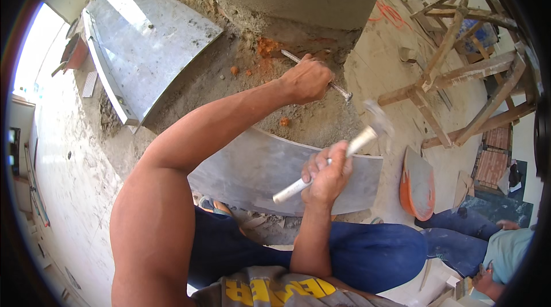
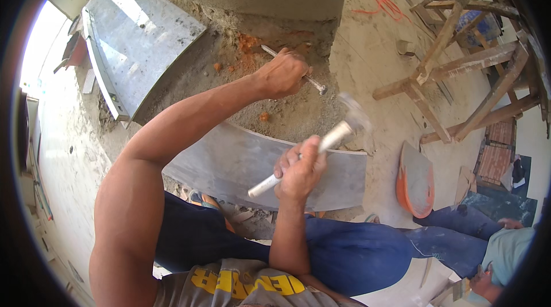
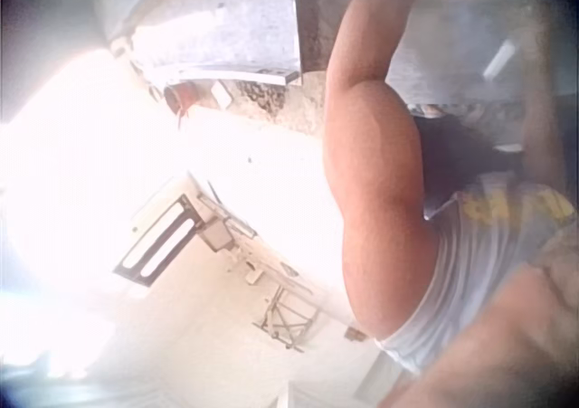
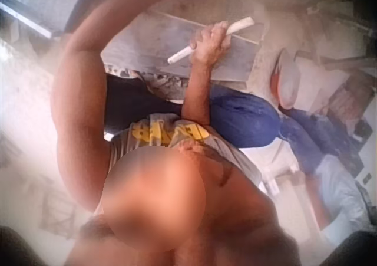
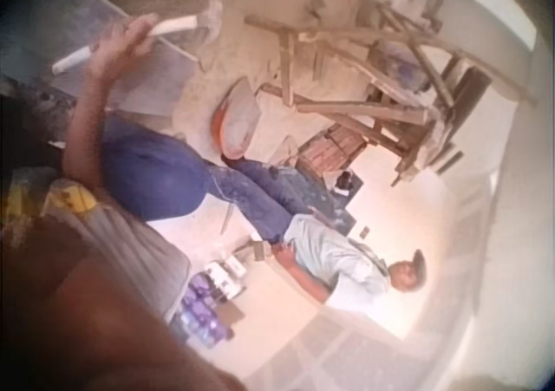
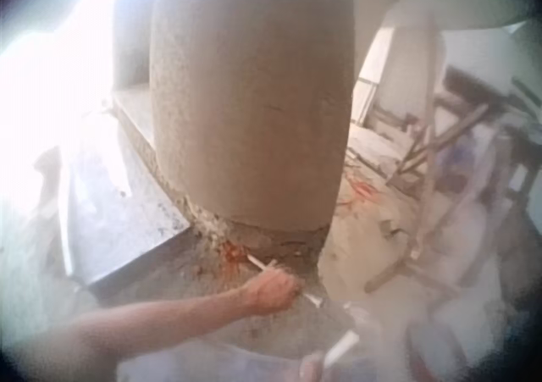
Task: The person uses a hammer and chisel to remove material from a step, then places and fits a large floor tile onto the step to check the alignment.
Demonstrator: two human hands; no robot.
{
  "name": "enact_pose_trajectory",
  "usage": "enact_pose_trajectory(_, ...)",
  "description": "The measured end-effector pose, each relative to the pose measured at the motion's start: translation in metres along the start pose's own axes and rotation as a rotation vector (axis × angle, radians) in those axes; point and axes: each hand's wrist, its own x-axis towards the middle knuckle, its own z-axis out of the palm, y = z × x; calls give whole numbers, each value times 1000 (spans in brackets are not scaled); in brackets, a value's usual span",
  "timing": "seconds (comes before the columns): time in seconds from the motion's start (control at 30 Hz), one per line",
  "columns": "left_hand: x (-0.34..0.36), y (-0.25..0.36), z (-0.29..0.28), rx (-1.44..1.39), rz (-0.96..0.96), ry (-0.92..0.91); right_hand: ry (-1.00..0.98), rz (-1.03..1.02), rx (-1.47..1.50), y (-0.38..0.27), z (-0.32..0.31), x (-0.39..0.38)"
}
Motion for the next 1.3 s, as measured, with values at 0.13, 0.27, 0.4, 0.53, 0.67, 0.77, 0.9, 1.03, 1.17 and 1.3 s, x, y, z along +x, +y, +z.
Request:
enact_pose_trajectory(0.13,6,10,-6,30,-3,-35,51,-91,120,6,2,5)
enact_pose_trajectory(0.27,7,13,-15,46,-72,-110,2,35,-25,-2,2,3)
enact_pose_trajectory(0.4,7,10,-9,42,-16,-16,50,-219,113,7,6,6)
enact_pose_trajectory(0.53,5,12,-10,32,-37,-6,-10,74,-82,-6,4,7)
enact_pose_trajectory(0.67,8,13,-12,77,-71,-56,-18,-55,-31,9,-1,10)
enact_pose_trajectory(0.77,3,9,-15,5,-34,42,-51,75,-122,1,7,8)
enact_pose_trajectory(0.9,4,15,-20,36,-75,-64,-1,-120,71,11,6,3)
enact_pose_trajectory(1.03,0,16,-21,34,-84,-45,-54,116,-132,2,7,7)
enact_pose_trajectory(1.17,2,7,-12,12,-56,35,-6,-202,86,7,10,0)
enact_pose_trajectory(1.3,7,19,-16,47,-101,2,-108,126,-133,-5,2,10)
